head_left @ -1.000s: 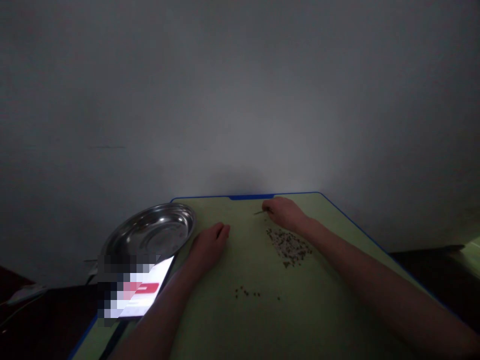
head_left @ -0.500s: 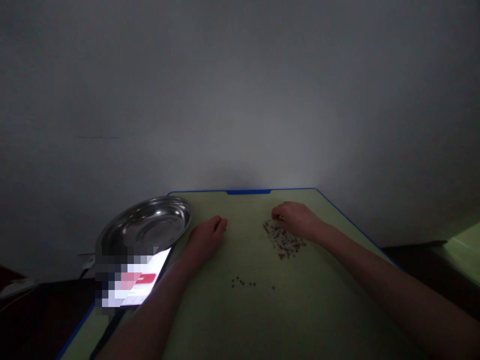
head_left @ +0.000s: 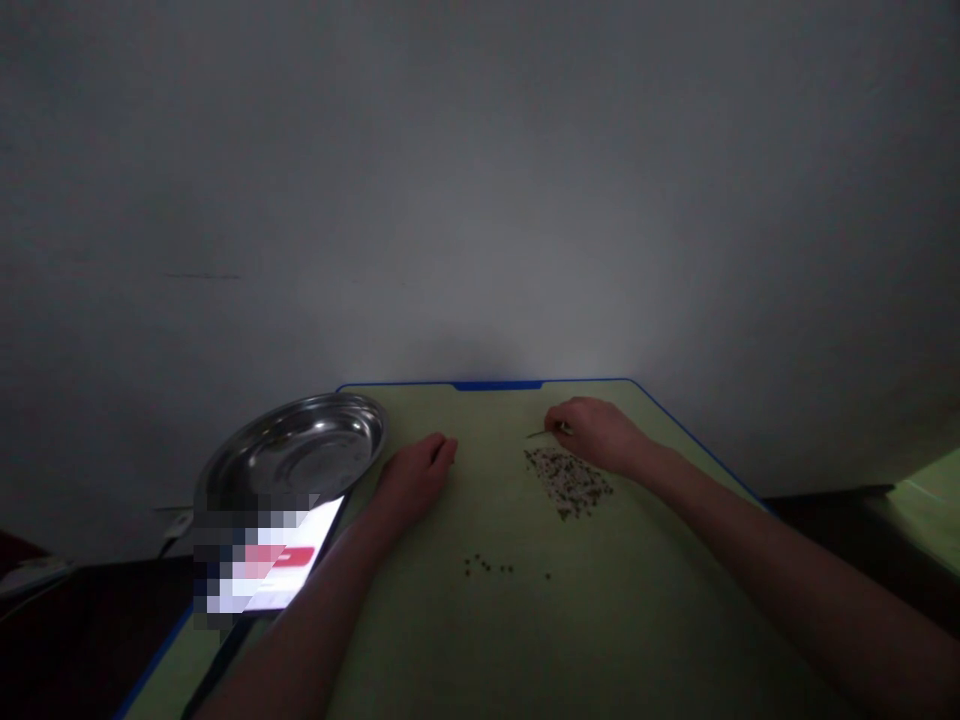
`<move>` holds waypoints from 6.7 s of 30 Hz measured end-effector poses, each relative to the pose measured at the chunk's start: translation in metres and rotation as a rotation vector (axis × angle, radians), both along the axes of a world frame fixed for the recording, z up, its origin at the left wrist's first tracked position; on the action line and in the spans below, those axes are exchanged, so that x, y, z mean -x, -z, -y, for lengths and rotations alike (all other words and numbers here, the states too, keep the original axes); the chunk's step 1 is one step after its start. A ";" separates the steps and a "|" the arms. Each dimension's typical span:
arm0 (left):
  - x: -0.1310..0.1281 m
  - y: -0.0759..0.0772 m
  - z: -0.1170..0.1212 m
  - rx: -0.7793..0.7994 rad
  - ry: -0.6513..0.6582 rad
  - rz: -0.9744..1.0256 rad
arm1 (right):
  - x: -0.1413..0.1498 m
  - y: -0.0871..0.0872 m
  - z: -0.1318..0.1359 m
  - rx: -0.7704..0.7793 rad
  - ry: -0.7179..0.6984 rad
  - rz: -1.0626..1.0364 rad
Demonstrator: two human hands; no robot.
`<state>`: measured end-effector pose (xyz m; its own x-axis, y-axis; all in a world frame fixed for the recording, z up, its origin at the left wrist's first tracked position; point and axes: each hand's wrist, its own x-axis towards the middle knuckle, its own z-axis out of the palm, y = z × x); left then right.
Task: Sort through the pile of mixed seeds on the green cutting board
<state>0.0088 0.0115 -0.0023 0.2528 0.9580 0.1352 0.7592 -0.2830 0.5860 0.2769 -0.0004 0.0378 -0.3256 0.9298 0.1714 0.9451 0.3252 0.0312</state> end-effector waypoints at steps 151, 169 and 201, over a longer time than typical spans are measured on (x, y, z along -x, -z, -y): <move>-0.002 0.004 0.000 -0.056 0.015 -0.003 | 0.091 0.007 0.037 0.570 -0.510 -0.383; -0.004 0.005 -0.002 -0.069 0.020 -0.008 | 0.076 0.007 0.113 0.693 -0.450 -0.457; -0.006 0.001 -0.001 -0.061 0.020 0.002 | 0.044 0.004 0.055 0.495 -0.248 -0.427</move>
